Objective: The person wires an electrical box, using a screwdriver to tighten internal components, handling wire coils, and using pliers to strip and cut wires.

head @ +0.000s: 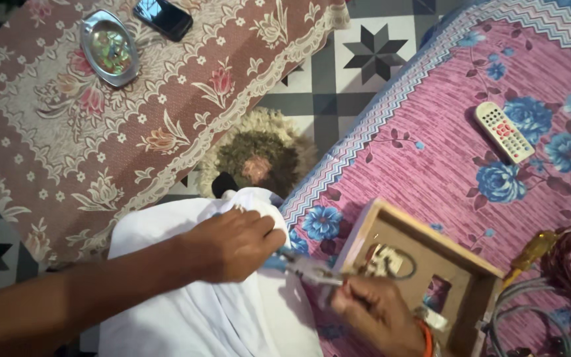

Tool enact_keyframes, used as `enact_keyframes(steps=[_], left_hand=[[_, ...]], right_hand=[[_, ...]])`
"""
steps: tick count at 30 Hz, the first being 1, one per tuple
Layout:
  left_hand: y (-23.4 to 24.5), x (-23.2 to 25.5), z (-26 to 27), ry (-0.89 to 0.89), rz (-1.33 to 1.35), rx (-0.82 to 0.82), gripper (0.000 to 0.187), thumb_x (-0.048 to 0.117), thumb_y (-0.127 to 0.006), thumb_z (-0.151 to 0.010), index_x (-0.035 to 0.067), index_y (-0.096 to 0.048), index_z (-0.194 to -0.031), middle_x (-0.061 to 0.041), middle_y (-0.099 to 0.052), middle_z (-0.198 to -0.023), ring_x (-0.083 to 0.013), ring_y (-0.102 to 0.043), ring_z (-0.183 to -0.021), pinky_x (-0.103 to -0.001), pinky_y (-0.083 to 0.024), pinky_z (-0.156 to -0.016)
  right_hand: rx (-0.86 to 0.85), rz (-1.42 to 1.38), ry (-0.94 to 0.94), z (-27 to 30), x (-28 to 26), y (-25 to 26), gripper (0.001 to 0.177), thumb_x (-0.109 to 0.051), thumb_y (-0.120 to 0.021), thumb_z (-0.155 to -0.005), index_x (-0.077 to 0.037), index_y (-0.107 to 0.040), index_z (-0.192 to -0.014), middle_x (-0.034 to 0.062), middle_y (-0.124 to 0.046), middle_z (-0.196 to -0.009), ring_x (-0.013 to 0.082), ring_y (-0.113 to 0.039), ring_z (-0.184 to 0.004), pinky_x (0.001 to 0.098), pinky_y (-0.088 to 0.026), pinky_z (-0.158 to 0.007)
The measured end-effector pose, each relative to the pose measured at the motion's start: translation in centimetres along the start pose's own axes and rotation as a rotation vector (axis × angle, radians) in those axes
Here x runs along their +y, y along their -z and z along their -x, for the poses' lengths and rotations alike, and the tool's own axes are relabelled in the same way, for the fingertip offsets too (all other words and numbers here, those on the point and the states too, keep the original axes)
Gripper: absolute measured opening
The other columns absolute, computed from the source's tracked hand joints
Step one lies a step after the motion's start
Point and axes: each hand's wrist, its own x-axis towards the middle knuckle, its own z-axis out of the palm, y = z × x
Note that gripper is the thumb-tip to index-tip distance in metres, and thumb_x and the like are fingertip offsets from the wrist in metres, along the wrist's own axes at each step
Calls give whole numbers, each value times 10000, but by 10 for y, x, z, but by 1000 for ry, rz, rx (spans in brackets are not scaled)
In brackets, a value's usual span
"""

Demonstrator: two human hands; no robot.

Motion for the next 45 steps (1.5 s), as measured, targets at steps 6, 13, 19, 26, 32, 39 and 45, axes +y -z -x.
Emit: enact_keyframes(steps=[6,13,19,26,32,39,45], left_hand=[[14,29,15,-71,18,-58,135,152,-628,-831,37,-568,-868,-125,-571,-763,-313,-626,-705,-486,-491,-578],[-11,77,68,-56,149,-171,191,192,-576,-885,22,-561,-971,-146,-589,-864,-328,-667,-793,-486,-545,-655],[-33,94,122,67,281,-371,230,201,-542,-968,-14,-538,-1049,-185,-596,-955,-384,-670,-876,-538,-540,-706],[38,124,115,-90,124,-327,270,220,-595,-873,-37,-559,-948,-186,-596,-843,-366,-649,-770,-506,-519,-636],[64,150,129,-209,172,-170,242,236,-569,-970,0,-564,-1023,-159,-604,-904,-321,-652,-808,-463,-518,-679],[80,96,177,252,145,-179,274,329,-539,-979,66,-610,-1003,-108,-576,-844,-266,-588,-752,-431,-508,-643],[91,68,199,862,359,-93,326,422,-508,-988,131,-655,-984,-57,-548,-784,-210,-525,-697,-400,-498,-606]], right_hand=[[89,113,-41,20,42,-22,231,-191,-611,-975,-19,-668,-830,6,-584,-647,78,-496,-560,294,-388,-496],[256,-32,-131,49,35,-21,235,-192,-596,-996,-3,-657,-872,10,-565,-667,83,-480,-567,292,-375,-498],[333,-256,-136,84,27,-34,241,-194,-583,-1014,12,-647,-907,13,-549,-684,87,-466,-574,290,-365,-500],[365,-500,-120,116,22,-65,250,-196,-568,-1036,29,-637,-949,16,-530,-704,91,-450,-581,288,-352,-502],[375,-643,-89,123,12,-67,260,-198,-555,-1054,43,-627,-984,19,-514,-722,95,-436,-587,286,-341,-504],[312,-856,-8,135,19,-63,275,-199,-540,-1075,60,-616,-1026,22,-495,-742,100,-420,-594,284,-328,-506],[304,-981,24,163,17,-78,288,-201,-527,-1093,74,-607,-1062,25,-478,-759,104,-406,-601,282,-317,-508]])
